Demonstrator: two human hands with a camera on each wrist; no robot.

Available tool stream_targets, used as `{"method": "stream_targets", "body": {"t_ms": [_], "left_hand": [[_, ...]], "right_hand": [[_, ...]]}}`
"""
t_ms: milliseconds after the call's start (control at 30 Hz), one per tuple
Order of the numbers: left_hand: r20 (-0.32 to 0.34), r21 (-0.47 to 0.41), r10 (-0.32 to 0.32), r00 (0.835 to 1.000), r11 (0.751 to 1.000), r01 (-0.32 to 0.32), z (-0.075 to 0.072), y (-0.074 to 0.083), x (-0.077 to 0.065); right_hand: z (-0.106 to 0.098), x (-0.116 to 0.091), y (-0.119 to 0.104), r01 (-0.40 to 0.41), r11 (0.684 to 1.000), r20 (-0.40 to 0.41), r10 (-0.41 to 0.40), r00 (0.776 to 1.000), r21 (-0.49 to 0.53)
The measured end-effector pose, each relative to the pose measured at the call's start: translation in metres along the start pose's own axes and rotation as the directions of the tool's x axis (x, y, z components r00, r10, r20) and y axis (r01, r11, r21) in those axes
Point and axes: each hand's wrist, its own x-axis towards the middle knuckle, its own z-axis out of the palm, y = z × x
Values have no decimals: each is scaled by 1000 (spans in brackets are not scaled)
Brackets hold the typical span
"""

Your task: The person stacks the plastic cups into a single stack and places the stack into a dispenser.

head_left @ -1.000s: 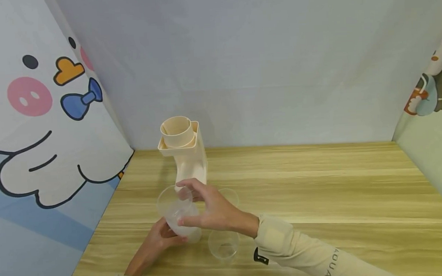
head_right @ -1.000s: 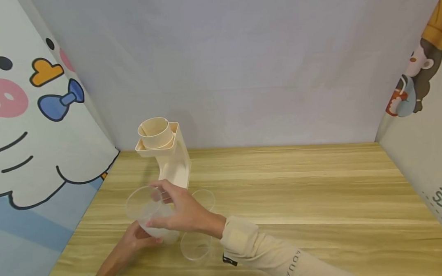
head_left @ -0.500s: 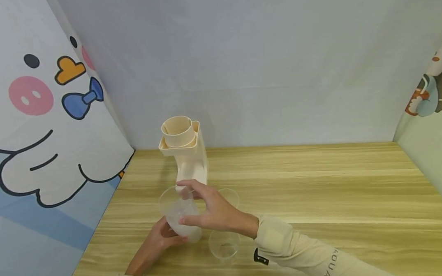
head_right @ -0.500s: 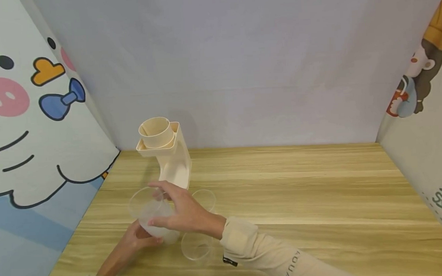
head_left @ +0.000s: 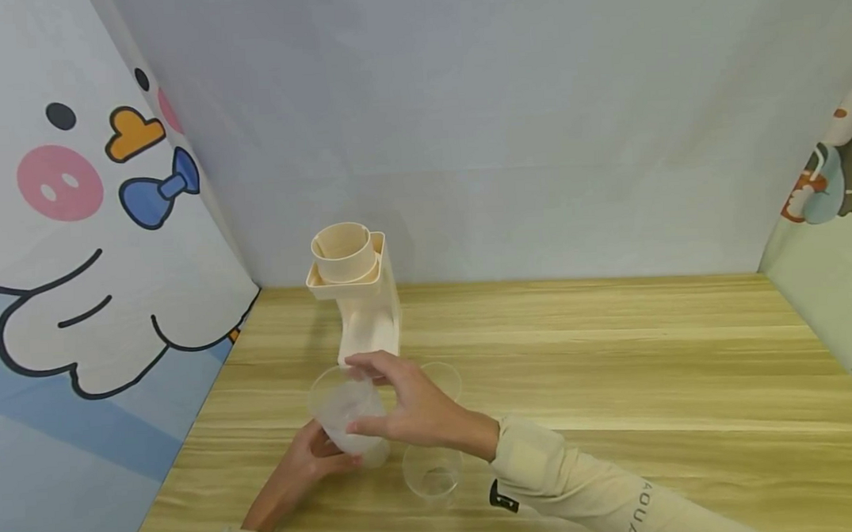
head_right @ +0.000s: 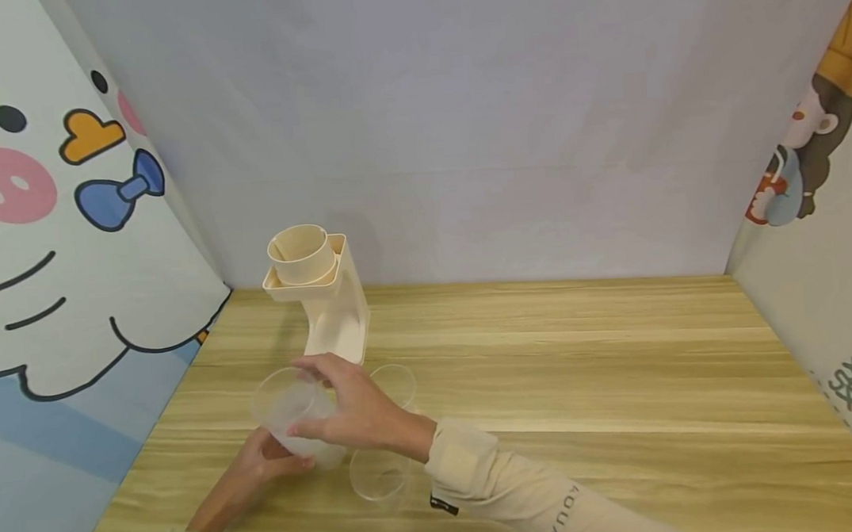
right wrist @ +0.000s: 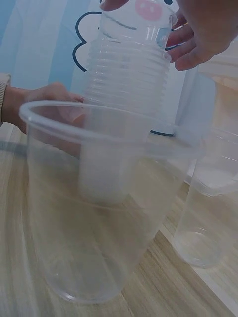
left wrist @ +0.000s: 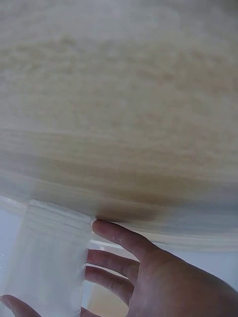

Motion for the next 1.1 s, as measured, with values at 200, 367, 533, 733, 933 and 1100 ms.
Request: {"method": "stream_targets", "body": {"t_ms": [200,367,533,733,933,1100], "left_hand": [[2,-6,7,1000,1000,-7,0,0,0],[5,-9,15,1000,1000,-15,-1,-1,-1],[13,1,43,999,999,-43,-2,-1,-1],[7,-9,53,999,999,-53,-1,-1,-1],[8,-6,63,998,998,-63,-2,-1,-1],[5,-11,58,998,998,-58,-2,-2,-1]], "right_hand": [[0,-1,2,-1,1000,0,1,1000,-2],[0,-1,4,17,1000,-7,-17,1000,-2],[0,-1,5,27,1000,-16,-27,999,2],[1,-1,4,19,1000,-21,-19,1000,0],[1,-3,3,-1,1000,-20,1,1000,-14],[2,-3,2,-17,999,-16,17,1000,-29]]}}
